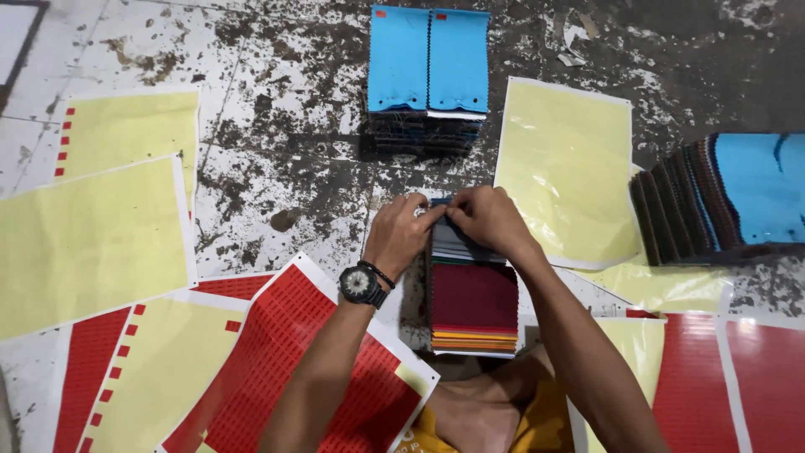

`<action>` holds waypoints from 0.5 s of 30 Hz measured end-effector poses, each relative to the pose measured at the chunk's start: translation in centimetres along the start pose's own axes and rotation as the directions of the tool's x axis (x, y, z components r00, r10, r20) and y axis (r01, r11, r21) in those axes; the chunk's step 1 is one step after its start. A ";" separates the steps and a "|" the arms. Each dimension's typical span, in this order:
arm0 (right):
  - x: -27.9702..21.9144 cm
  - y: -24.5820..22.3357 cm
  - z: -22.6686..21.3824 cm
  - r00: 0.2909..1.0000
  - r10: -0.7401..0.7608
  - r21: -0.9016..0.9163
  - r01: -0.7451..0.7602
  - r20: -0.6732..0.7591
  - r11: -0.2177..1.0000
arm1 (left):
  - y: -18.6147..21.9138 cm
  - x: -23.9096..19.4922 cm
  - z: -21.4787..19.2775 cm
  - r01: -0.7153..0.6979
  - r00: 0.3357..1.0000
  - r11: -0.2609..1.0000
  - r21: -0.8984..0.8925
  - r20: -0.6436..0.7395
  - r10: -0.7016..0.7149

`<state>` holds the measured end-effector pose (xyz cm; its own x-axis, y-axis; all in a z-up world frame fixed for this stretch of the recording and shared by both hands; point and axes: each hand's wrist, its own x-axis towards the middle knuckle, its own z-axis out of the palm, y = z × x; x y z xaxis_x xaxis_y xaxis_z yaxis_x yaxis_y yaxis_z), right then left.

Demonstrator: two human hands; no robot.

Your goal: The person sits on the floor and assembles notebooks by hand. They peel red adhesive strips from yellow backing sheets and apply them to the edges of stacked colored paper. The person then places a blue cover onto the stack and aligns the finished notebook with others.

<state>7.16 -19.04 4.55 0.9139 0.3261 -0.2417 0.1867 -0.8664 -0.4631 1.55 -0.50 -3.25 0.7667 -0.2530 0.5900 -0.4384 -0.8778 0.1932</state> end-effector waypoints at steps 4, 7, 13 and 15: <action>0.3 1.6 -0.7 0.956 -0.244 -0.219 0.206 -0.162 0.954 | 0.2 0.1 -0.4 0.002 0.999 1.000 0.003 0.043 -0.002; 0.1 1.9 -1.0 0.950 -0.290 -0.271 0.251 -0.117 0.929 | 0.4 0.8 -1.5 0.075 0.994 0.987 -0.144 0.095 -0.061; 0.1 4.3 1.2 0.781 -0.537 -0.427 0.388 -0.318 0.817 | 0.3 1.1 -2.5 0.340 0.936 0.830 -0.443 0.071 -0.346; 0.8 5.6 2.4 0.597 -0.644 -0.495 0.422 -0.478 0.759 | 0.6 1.5 -3.2 0.370 0.917 0.787 -0.494 0.057 -0.396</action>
<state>8.06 -22.72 -0.25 0.5982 0.5718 0.5615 0.7061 -0.7074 -0.0319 0.91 -0.16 0.21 0.9029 0.0923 0.4198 -0.2926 -0.5835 0.7576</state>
